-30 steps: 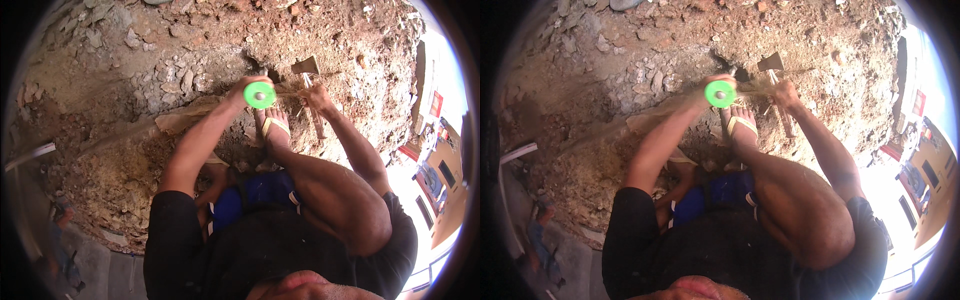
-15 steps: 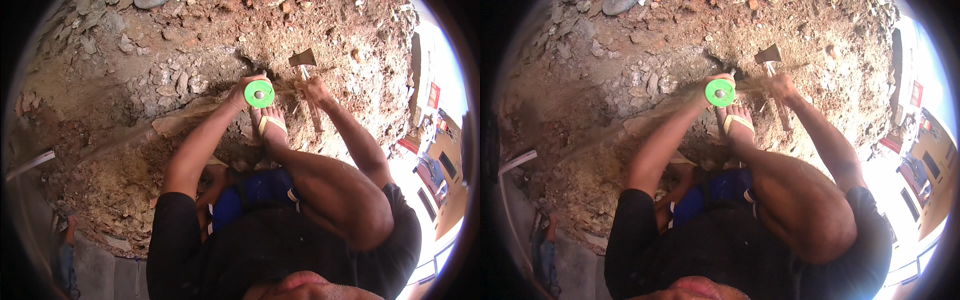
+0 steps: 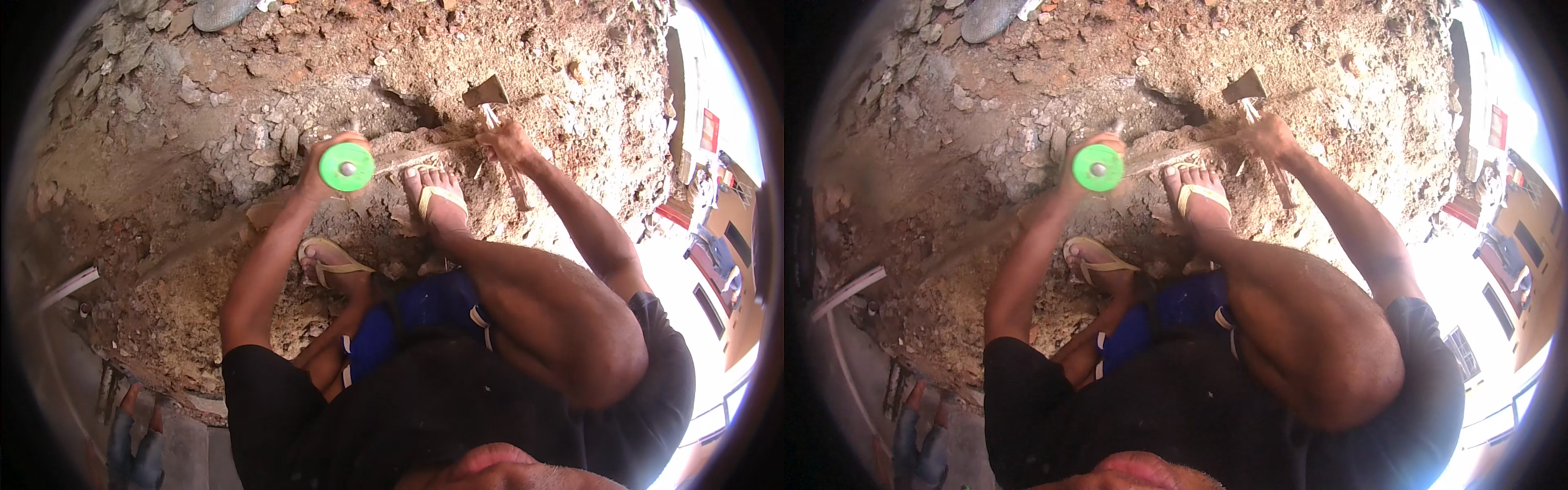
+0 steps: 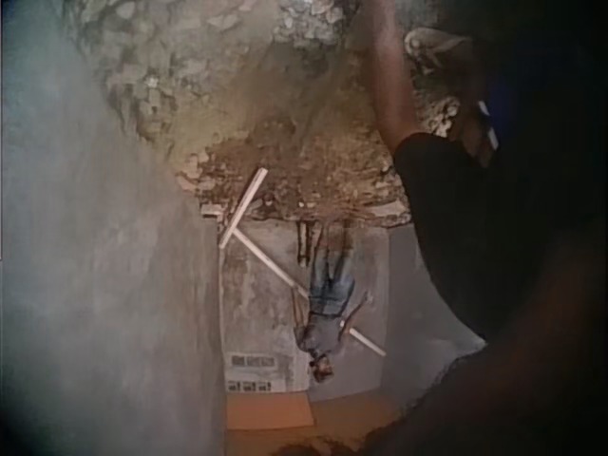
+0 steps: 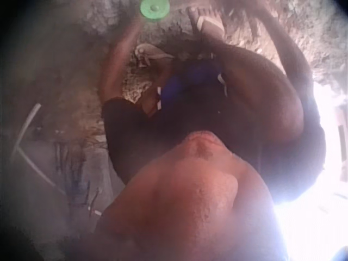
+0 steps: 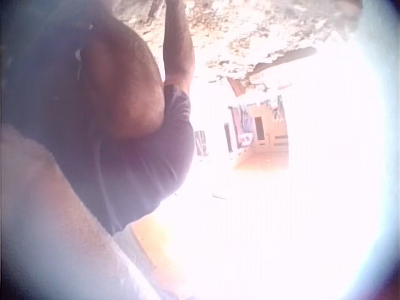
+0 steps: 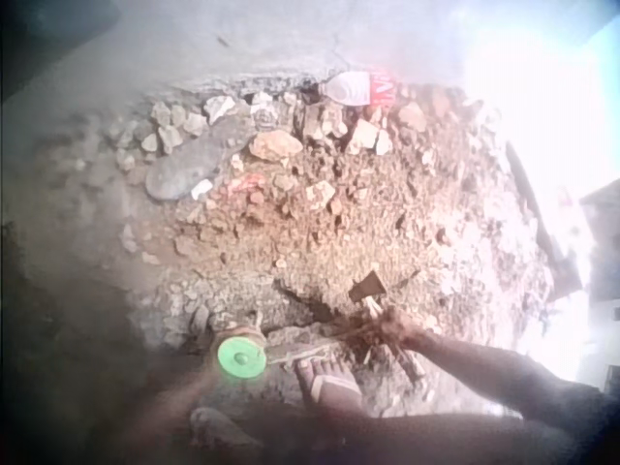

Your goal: The person uses a hammer to strike a chisel held against a section of concrete and dirt, repeatedly breaking away material.

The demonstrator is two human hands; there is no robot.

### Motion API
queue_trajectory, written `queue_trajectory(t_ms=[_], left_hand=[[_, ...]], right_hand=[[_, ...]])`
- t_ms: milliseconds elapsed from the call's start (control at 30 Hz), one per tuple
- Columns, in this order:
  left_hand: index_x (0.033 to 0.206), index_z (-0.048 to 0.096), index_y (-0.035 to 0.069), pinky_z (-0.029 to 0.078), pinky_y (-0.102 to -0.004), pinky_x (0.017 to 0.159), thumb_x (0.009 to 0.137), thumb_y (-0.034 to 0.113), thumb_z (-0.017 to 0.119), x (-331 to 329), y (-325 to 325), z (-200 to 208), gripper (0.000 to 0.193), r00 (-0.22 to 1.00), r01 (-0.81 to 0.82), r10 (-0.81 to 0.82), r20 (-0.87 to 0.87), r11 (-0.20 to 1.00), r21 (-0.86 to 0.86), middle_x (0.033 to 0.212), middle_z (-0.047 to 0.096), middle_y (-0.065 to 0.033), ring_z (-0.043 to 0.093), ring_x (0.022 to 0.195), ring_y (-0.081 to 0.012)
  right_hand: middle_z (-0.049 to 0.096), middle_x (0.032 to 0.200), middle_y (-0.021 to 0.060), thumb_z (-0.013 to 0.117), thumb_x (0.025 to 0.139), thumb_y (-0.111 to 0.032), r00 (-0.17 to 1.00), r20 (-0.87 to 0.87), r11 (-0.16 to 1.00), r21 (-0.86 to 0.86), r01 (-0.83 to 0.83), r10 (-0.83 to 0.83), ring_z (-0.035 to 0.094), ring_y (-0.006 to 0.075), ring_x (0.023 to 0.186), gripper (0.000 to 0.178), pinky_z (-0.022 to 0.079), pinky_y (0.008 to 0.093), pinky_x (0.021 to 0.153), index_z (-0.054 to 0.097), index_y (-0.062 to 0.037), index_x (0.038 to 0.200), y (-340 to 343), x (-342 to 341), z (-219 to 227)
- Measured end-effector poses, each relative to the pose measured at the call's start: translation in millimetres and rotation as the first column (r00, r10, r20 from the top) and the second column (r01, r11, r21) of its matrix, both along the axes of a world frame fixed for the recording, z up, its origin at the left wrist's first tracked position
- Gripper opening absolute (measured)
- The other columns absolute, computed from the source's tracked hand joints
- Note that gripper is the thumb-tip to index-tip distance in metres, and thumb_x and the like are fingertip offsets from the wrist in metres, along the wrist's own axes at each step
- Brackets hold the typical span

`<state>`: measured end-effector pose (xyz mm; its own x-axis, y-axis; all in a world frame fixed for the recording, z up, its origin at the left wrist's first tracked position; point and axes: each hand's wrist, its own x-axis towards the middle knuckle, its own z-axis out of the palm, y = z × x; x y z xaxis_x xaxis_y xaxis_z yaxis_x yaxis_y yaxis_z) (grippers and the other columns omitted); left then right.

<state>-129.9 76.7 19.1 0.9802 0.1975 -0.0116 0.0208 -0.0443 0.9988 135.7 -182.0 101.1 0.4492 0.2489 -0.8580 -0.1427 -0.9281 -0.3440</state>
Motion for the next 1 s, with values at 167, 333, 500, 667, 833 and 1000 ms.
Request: queue_trajectory(t_ms=[167, 333, 500, 667, 833, 1000], left_hand=[[0.105, 0.064, 0.009, 0.056, -0.0293, 0.084, 0.07, 0.011, 0.081, 61, -71, -10, 0.04, 0.998, -0.026, 0.029, -0.047, 0.997, 0.067, 0.101, 0.07, -0.0084, 0.068, 0.091, -0.018], [0.112, 0.064, 0.009, 0.054, -0.0281, 0.088, 0.068, 0.009, 0.082, 72, -72, -50, 0.047, 0.991, -0.011, -0.014, -0.133, 0.983, -0.181, 0.105, 0.069, -0.0079, 0.065, 0.097, -0.0162], [0.105, 0.068, 0.009, 0.057, -0.0299, 0.076, 0.075, 0.004, 0.076, 7, 18, -16, 0.032, 0.952, -0.075, 0.072, -0.298, 0.997, 0.004, 0.098, 0.071, -0.0092, 0.068, 0.084, -0.0157], [0.098, 0.065, 0.004, 0.054, -0.0293, 0.076, 0.073, -0.004, 0.071, -27, 62, -11, 0.027, 0.986, -0.147, 0.147, -0.083, 0.989, 0.005, 0.094, 0.069, -0.0087, 0.067, 0.086, -0.0166], [0.094, 0.062, 0.005, 0.053, -0.0306, 0.076, 0.075, -0.004, 0.068, 35, 35, 13, 0.022, 0.934, -0.319, 0.269, 0.233, 0.923, 0.214, 0.091, 0.066, -0.008, 0.065, 0.086, -0.0185], [0.089, 0.059, 0.005, 0.052, -0.0305, 0.078, 0.074, -0.004, 0.067, 49, 5, -26, 0.019, 0.944, -0.315, 0.284, 0.166, 0.926, 0.206, 0.093, 0.064, -0.0083, 0.064, 0.089, -0.0206]], right_hand=[[0.065, 0.075, 0.0091, 0.061, 0.092, -0.021, 0.986, -0.032, 0.981, -0.101, -0.168, 0.165, 0.063, 0.0103, 0.06, 0.017, 0.056, 0.0214, 0.052, 0.068, -0.0069, 0.087, 7, 11, -12], [0.07, 0.095, 0.0153, 0.058, 0.094, -0.016, 0.989, -0.041, 0.988, -0.049, -0.147, 0.145, 0.066, 0.0114, 0.065, 0.018, 0.059, 0.0219, 0.061, 0.07, -0.0106, 0.105, 16, 7, -8], [0.066, 0.074, 0.0106, 0.061, 0.092, -0.017, 0.979, -0.038, 0.98, 0.004, -0.2, 0.2, 0.06, 0.0118, 0.053, 0.017, 0.053, 0.0217, 0.043, 0.071, -0.0089, 0.103, 9, -3, -6], [0.065, 0.073, 0.0089, 0.057, 0.095, -0.019, 0.933, -0.001, 0.933, 0.0, -0.36, 0.36, 0.06, 0.0101, 0.054, 0.017, 0.055, 0.0225, 0.045, 0.072, -0.0141, 0.102, -5, 3, -23], [0.062, 0.068, 0.0095, 0.058, 0.094, -0.022, 0.911, -0.183, 0.923, 0.04, 0.382, -0.369, 0.057, 0.0122, 0.05, 0.022, 0.049, 0.0242, 0.04, 0.067, -0.003, 0.093, 33, 4, 6], [0.059, 0.101, 0.0239, 0.053, 0.095, -0.016, 0.998, -0.066, 0.995, 0.099, -0.015, 0.021, 0.062, 0.0278, 0.085, 0.032, 0.057, 0.0279, 0.064, 0.052, 0.0044, 0.12, 46, 14, 11]])
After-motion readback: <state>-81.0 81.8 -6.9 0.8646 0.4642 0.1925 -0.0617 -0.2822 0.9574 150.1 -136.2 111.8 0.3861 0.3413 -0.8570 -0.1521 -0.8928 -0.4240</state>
